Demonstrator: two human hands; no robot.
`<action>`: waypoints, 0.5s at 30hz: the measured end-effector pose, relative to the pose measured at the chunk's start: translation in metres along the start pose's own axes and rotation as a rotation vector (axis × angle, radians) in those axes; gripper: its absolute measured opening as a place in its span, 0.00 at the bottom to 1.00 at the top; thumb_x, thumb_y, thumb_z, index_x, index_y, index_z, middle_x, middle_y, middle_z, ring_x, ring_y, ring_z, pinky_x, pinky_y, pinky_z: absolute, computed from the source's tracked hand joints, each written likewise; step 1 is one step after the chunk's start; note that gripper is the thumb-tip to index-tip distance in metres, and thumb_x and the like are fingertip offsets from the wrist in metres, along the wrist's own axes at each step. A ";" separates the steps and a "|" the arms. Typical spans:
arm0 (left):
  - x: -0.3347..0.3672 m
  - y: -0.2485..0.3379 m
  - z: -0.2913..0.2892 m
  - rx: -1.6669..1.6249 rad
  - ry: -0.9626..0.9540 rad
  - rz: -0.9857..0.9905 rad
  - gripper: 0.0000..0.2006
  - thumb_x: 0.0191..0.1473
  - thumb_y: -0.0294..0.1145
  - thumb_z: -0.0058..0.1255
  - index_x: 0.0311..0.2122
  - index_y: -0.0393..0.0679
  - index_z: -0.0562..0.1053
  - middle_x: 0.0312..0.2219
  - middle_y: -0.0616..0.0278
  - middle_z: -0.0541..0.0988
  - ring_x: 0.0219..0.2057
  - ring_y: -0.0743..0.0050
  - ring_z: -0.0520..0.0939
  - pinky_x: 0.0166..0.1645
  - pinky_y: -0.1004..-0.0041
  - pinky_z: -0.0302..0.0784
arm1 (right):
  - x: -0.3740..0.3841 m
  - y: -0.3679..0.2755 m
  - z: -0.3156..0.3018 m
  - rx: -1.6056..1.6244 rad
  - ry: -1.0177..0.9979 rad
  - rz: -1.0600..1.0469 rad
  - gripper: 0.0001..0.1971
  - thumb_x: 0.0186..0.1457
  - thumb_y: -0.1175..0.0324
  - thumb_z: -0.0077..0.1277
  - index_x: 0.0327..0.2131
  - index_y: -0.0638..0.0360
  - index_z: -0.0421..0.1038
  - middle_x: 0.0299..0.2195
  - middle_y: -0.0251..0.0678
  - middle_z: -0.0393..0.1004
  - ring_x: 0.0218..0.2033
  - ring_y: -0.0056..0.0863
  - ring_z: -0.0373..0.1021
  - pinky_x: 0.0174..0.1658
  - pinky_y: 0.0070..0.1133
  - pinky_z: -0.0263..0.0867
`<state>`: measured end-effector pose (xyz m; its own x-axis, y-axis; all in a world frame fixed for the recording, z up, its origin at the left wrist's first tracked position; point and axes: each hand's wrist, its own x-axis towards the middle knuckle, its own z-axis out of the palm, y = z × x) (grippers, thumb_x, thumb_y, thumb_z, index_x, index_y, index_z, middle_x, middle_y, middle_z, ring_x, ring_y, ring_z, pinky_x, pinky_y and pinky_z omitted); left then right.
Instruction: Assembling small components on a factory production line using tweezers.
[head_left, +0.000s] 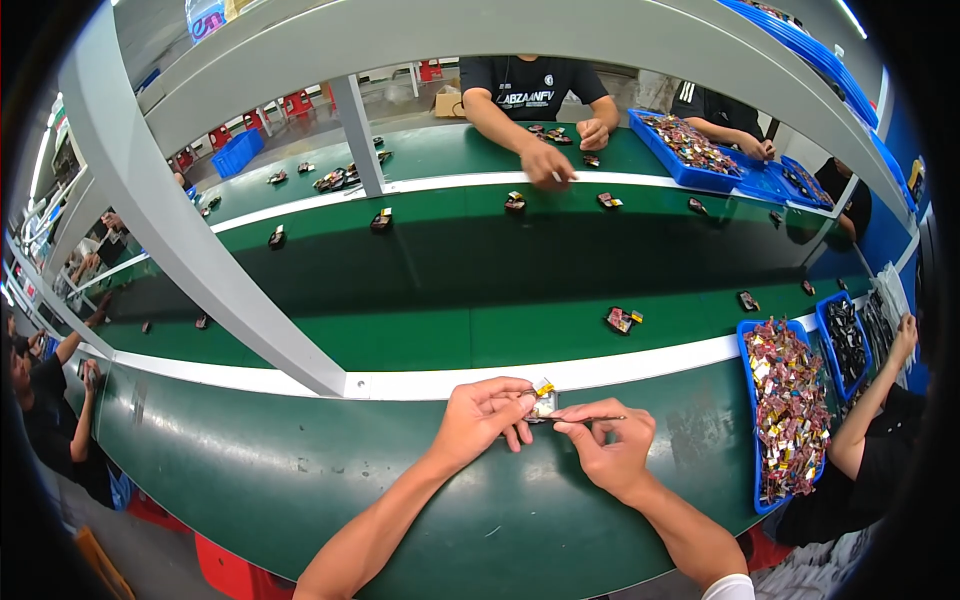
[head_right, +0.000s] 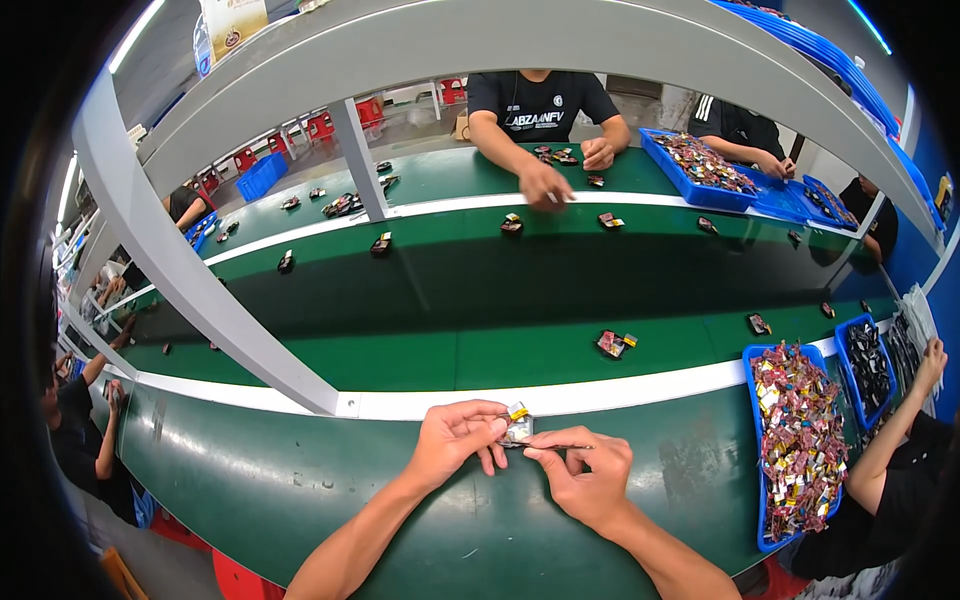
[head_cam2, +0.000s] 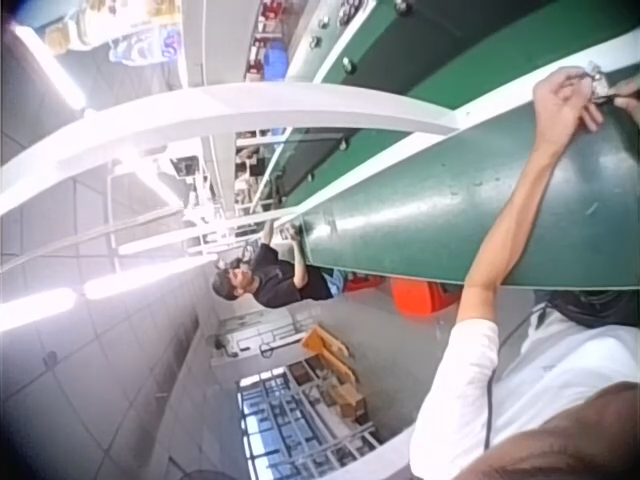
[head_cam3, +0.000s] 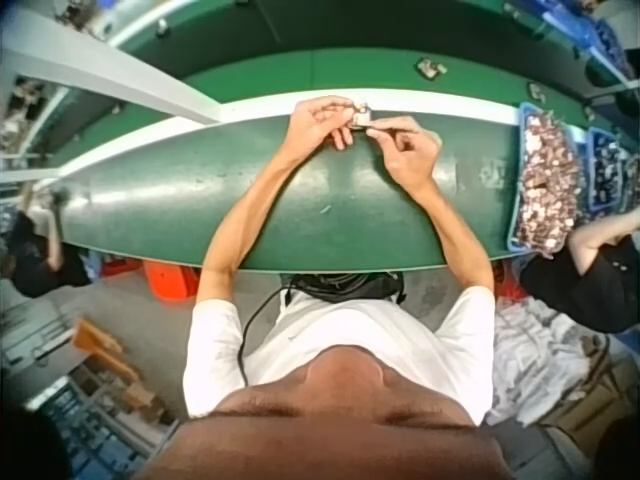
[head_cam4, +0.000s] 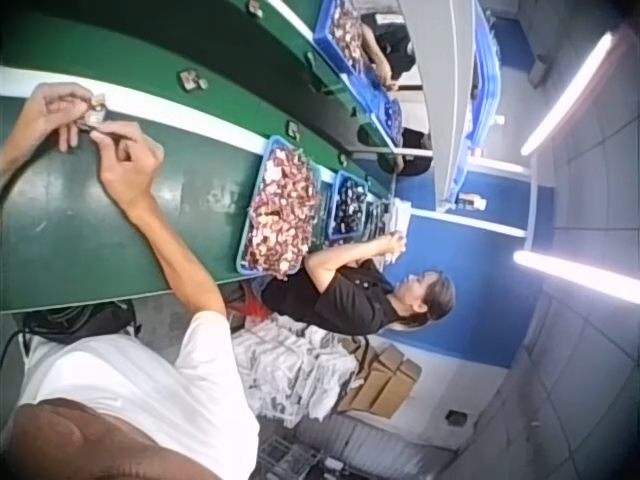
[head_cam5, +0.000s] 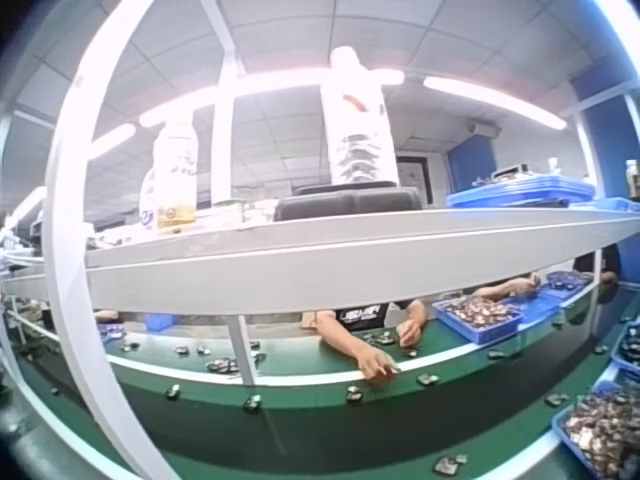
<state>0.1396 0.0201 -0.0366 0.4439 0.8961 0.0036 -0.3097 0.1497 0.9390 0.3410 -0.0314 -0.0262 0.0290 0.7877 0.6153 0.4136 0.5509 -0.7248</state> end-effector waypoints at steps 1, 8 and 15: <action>0.000 0.000 0.000 0.001 -0.002 -0.001 0.12 0.63 0.25 0.52 0.47 0.26 0.74 0.29 0.54 0.80 0.22 0.71 0.83 0.22 0.76 0.78 | 0.000 0.000 0.001 0.002 0.006 -0.010 0.07 0.45 0.79 0.67 0.29 0.61 0.79 0.29 0.32 0.84 0.10 0.10 0.54 0.17 0.14 0.51; -0.002 0.001 0.005 0.088 0.041 -0.035 0.13 0.60 0.22 0.55 0.48 0.26 0.73 0.29 0.55 0.80 0.23 0.74 0.83 0.24 0.77 0.79 | -0.001 -0.004 0.004 -0.016 0.014 -0.033 0.07 0.44 0.78 0.67 0.28 0.58 0.79 0.30 0.31 0.84 0.10 0.14 0.58 0.17 0.16 0.53; -0.004 0.006 0.015 0.174 0.111 -0.043 0.13 0.60 0.25 0.56 0.47 0.25 0.74 0.27 0.57 0.81 0.23 0.77 0.82 0.24 0.78 0.77 | 0.002 -0.007 0.003 -0.122 0.008 -0.192 0.07 0.44 0.79 0.66 0.27 0.56 0.79 0.27 0.29 0.84 0.11 0.15 0.63 0.18 0.16 0.50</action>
<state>0.1486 0.0111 -0.0259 0.3547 0.9326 -0.0665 -0.1386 0.1228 0.9827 0.3357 -0.0330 -0.0207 -0.0542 0.6689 0.7413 0.5192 0.6531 -0.5513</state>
